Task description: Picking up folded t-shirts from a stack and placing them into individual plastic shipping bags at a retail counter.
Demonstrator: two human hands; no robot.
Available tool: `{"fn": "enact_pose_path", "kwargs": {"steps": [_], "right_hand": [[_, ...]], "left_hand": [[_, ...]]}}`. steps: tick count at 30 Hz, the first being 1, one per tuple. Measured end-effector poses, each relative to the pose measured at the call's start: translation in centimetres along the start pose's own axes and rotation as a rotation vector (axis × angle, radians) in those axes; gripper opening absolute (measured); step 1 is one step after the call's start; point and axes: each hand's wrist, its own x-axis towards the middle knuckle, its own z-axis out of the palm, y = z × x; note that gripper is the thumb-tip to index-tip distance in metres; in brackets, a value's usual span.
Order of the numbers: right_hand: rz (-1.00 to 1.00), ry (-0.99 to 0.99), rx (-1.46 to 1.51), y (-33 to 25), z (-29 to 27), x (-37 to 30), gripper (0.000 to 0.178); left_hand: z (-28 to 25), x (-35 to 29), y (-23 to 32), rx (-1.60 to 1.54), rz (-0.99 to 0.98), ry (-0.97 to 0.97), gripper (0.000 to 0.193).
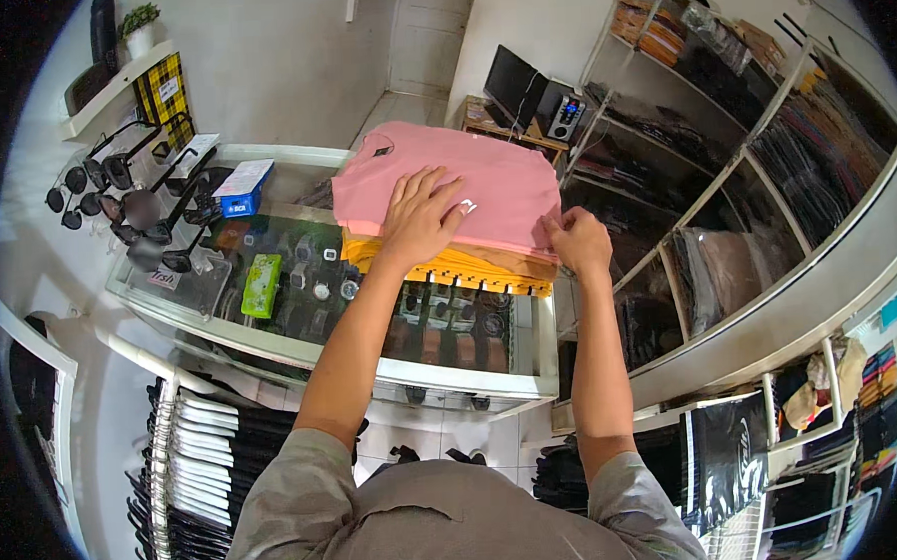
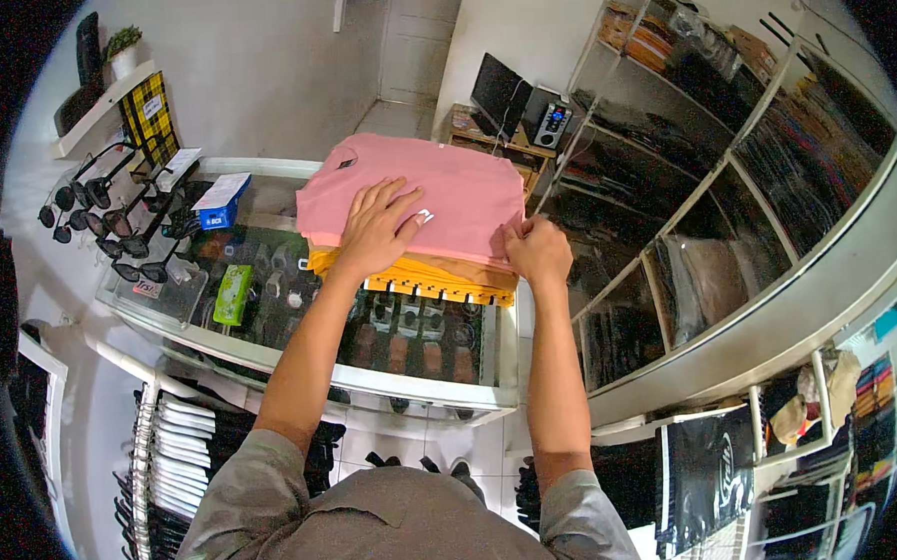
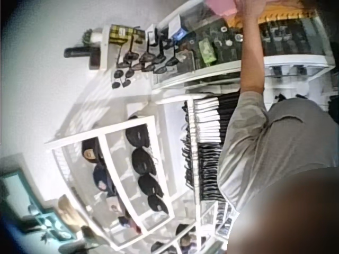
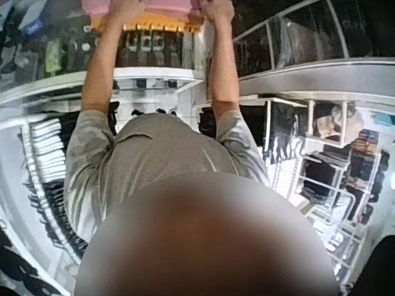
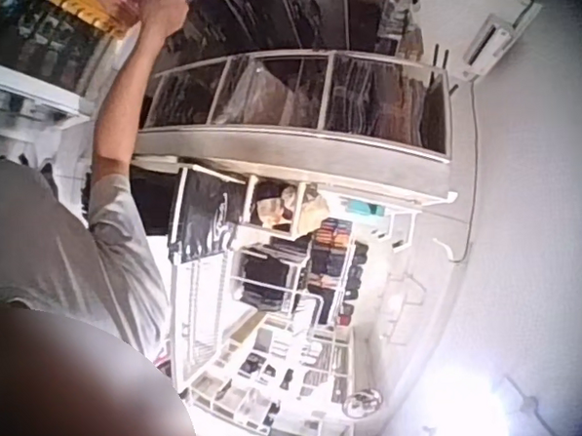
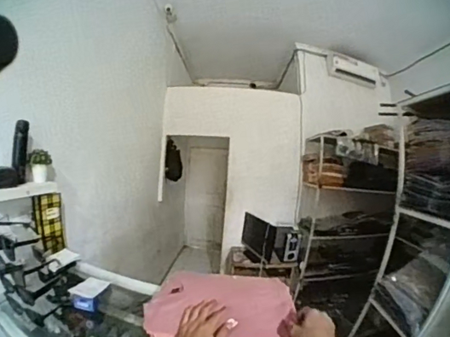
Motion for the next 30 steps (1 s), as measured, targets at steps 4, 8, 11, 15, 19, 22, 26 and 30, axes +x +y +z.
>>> {"fn": "enact_pose_path", "kwargs": {"steps": [4,8,11,15,19,22,26,30], "right_hand": [[-0.053,0.096,0.124,-0.3,0.3,1.1,0.046],[0.093,0.015,0.682,-1.6,1.7,2.3,0.042],[0.09,0.16,0.705,5.3,8.0,5.5,0.034],[0.124,0.144,0.63,2.8,7.2,2.9,0.045],[0.076,0.07,0.717,-1.2,3.3,1.4,0.05],[0.028,0.131,0.786,-1.0,3.1,2.6,0.044],[0.116,0.064,1.151,-3.3,1.7,0.3,0.03],[0.099,0.022,1.214,-1.2,2.4,-1.0,0.031]], "left_hand": [[-0.3,0.4,0.6,-0.01,0.005,-0.025,0.054],[-0.7,0.1,-0.1,-0.045,-0.024,-0.054,0.069],[-0.6,0.6,1.0,-0.051,0.057,-0.09,0.083],[-1.6,-0.3,1.1,-0.021,0.046,-0.112,0.093],[-2.1,-0.3,0.4,0.03,0.058,-0.153,0.099],[-2.0,0.2,0.2,0.049,0.13,-0.135,0.088],[-3.2,0.4,-1.6,-0.062,0.108,-0.053,0.054],[-4.7,-1.1,-2.1,0.102,0.171,0.171,0.048]]}}
